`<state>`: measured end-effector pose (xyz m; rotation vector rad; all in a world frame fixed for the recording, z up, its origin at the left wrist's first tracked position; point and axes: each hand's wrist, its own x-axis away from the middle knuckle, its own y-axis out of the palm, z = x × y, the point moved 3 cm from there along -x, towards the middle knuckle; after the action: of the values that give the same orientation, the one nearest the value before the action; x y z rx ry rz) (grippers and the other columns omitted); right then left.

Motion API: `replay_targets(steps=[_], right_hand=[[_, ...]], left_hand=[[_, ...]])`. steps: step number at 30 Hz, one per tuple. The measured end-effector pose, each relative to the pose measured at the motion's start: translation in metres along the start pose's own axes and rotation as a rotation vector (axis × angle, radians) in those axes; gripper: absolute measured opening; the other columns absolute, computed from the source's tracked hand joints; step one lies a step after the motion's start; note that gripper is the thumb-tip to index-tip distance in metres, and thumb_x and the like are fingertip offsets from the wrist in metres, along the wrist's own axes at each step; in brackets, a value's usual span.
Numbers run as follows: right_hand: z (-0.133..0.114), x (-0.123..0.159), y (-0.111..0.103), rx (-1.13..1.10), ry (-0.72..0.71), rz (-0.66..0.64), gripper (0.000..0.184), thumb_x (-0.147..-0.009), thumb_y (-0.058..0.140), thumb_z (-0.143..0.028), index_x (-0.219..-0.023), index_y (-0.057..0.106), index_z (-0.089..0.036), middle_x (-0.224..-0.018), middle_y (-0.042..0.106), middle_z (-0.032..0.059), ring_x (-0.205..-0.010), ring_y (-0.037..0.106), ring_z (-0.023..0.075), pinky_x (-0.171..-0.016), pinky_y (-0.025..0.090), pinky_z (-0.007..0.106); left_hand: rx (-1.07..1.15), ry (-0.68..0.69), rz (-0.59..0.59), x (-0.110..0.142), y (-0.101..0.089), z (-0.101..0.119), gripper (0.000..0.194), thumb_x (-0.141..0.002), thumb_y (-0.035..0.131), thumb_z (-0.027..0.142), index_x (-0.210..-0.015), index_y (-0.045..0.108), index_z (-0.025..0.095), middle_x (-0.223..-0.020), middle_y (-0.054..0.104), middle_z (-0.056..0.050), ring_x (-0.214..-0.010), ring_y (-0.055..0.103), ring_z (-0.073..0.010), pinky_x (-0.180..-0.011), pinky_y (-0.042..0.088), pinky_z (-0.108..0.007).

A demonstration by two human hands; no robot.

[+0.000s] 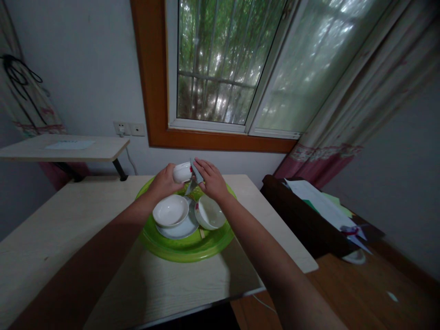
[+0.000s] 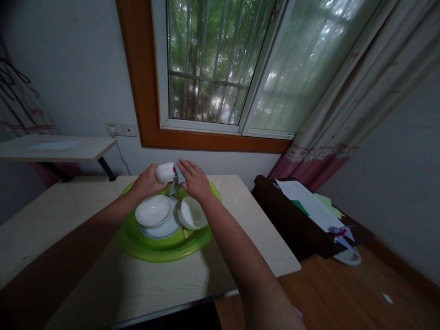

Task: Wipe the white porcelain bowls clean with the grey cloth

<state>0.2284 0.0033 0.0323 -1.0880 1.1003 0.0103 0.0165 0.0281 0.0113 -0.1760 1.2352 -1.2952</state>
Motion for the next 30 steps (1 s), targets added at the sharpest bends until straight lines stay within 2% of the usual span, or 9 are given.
replay_targets(steps=[3,9,14,19,21,24,30], right_hand=[[-0.002,0.0,0.001,-0.001,-0.012,-0.007,0.067,-0.092,0.053,-0.02,-0.156,0.033,-0.021,-0.16,0.04,0.0082,-0.145,0.039,0.0252,-0.121,0.035,0.046],[-0.016,0.0,0.001,0.002,-0.16,-0.107,0.077,-0.086,0.059,-0.021,-0.157,0.03,-0.024,-0.165,0.03,0.0038,-0.151,0.028,0.0279,-0.123,0.03,0.049],[-0.003,0.0,0.003,-0.029,0.007,-0.048,0.07,-0.09,0.055,-0.02,-0.156,0.033,-0.025,-0.163,0.035,0.0039,-0.147,0.035,0.0267,-0.123,0.031,0.048],[0.016,0.003,0.014,-0.197,0.186,-0.019,0.055,-0.102,0.043,-0.034,-0.155,0.037,-0.022,-0.156,0.044,0.0101,-0.142,0.043,0.0257,-0.121,0.034,0.047],[0.019,0.005,0.018,-0.292,0.206,-0.027,0.058,-0.103,0.044,-0.042,-0.156,0.033,-0.023,-0.157,0.042,0.0106,-0.144,0.041,0.0257,-0.122,0.033,0.048],[0.02,0.006,0.021,-0.393,0.204,-0.041,0.074,-0.096,0.057,-0.05,-0.158,0.026,-0.024,-0.16,0.038,0.0123,-0.147,0.037,0.028,-0.122,0.03,0.05],[0.023,0.006,0.023,-0.491,0.203,-0.019,0.094,-0.082,0.077,-0.044,-0.157,0.026,-0.021,-0.155,0.042,0.0161,-0.143,0.042,0.0309,-0.12,0.033,0.049]], left_hand=[[-0.018,-0.006,-0.001,0.0,0.001,-0.002,0.055,-0.071,0.073,0.043,-0.114,0.048,0.02,-0.102,0.067,-0.011,-0.093,0.068,-0.0297,-0.075,0.052,-0.037],[0.0,0.004,-0.025,0.0,0.003,-0.002,0.054,-0.069,0.075,0.041,-0.112,0.049,0.02,-0.1,0.067,-0.009,-0.09,0.068,-0.0288,-0.074,0.052,-0.038],[-0.007,-0.021,-0.004,0.0,0.001,-0.002,0.053,-0.071,0.073,0.042,-0.112,0.048,0.02,-0.102,0.067,-0.01,-0.092,0.068,-0.0287,-0.074,0.052,-0.036],[0.026,-0.041,0.018,0.0,0.001,-0.003,0.056,-0.071,0.073,0.043,-0.114,0.047,0.019,-0.103,0.067,-0.01,-0.092,0.068,-0.0273,-0.074,0.052,-0.035],[0.058,-0.05,0.03,0.0,0.002,-0.005,0.058,-0.07,0.074,0.043,-0.115,0.046,0.018,-0.103,0.067,-0.011,-0.09,0.068,-0.0275,-0.073,0.052,-0.035],[0.115,-0.052,0.043,0.0,0.002,-0.007,0.061,-0.069,0.076,0.045,-0.115,0.045,0.018,-0.102,0.066,-0.011,-0.089,0.067,-0.0262,-0.072,0.052,-0.035],[0.243,-0.026,0.038,0.001,0.004,-0.011,0.065,-0.067,0.078,0.05,-0.114,0.043,0.019,-0.101,0.064,-0.009,-0.089,0.067,-0.0238,-0.075,0.054,-0.035]])
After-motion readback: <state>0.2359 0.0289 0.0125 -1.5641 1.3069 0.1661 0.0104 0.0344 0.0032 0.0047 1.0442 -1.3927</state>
